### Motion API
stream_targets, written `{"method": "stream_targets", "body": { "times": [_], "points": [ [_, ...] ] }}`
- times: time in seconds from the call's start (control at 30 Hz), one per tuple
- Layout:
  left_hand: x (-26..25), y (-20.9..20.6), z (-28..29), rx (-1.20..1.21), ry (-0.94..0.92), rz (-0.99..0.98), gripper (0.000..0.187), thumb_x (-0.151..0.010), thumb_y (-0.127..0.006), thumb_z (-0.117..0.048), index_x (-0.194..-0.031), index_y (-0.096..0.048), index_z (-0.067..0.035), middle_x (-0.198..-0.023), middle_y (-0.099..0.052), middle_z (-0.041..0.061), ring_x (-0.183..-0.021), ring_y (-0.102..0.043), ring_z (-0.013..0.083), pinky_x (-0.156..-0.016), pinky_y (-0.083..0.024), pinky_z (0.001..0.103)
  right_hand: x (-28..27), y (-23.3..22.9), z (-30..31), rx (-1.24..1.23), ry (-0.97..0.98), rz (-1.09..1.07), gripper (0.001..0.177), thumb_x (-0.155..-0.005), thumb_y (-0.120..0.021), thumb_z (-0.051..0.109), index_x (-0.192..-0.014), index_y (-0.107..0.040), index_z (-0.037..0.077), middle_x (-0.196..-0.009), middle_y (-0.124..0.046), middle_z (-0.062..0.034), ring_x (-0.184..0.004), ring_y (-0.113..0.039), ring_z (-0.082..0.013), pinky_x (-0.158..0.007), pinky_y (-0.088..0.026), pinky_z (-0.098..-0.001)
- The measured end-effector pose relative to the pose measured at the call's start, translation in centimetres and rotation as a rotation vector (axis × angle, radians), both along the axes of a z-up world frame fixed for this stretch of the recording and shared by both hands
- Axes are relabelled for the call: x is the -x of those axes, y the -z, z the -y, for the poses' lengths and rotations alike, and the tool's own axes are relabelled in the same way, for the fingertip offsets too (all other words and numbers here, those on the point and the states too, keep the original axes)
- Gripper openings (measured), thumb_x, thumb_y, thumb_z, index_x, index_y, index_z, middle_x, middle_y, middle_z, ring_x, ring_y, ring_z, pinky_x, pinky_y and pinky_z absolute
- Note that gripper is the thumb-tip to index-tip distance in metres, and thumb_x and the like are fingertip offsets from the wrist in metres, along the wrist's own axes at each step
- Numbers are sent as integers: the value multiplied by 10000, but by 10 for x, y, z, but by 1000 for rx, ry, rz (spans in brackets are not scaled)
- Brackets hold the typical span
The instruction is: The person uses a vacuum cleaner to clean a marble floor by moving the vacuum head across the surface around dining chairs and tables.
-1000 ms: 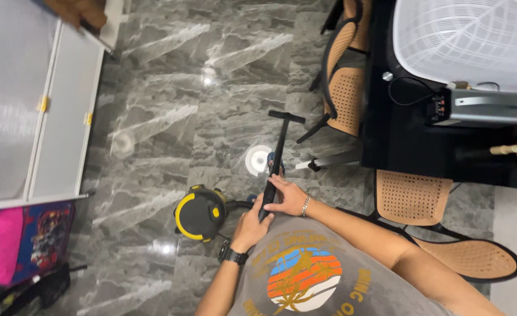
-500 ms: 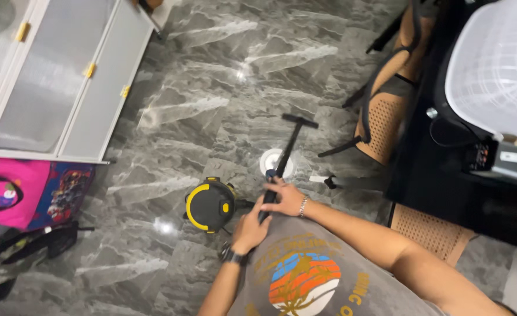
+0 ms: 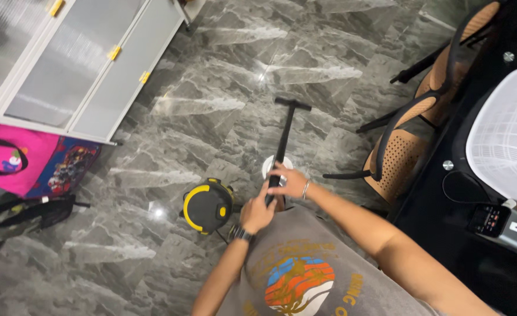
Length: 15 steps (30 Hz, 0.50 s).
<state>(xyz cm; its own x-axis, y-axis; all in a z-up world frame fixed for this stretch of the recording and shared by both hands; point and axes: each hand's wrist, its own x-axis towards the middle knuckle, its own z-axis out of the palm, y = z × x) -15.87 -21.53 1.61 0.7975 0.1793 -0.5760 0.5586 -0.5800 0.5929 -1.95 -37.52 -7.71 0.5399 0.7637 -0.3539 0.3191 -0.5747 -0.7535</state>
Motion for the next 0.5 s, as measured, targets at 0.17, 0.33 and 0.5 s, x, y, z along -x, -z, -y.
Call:
{"method": "stream_targets", "body": {
  "times": [0.17, 0.33, 0.5],
  "points": [
    [-26, 17, 0, -55, 3, 28, 763, -913, -638, -398, -1586, -292, -308, -945, -724, 275, -917, -688, 502, -819, -540, 593, -39, 4, -10, -28, -50, 5, 761, -718, -841, 585, -1358, -671, 210, -1557, -411, -303, -1392, -482, -455, -1147, -409, -466],
    [-16, 9, -12, -11, -112, -3, 747, -918, -634, -397, -1584, -308, -313, -994, -723, 277, -963, -683, 488, -848, -533, 577, -34, 0, -32, -21, -85, -48, 780, -719, -843, 584, -1375, -652, 207, -1579, -379, -296, -1429, -423, -471, -1156, -381, -473],
    [-4, 10, -21, -25, -176, 4, 740, -917, -636, -398, -1578, -314, -319, -999, -733, 261, -963, -688, 480, -841, -543, 569, -24, 2, -51, -109, -117, -90, 780, -750, -834, 571, -1384, -639, 161, -1585, -337, -339, -1451, -373, -498, -1155, -369, -480]
  ]
}}
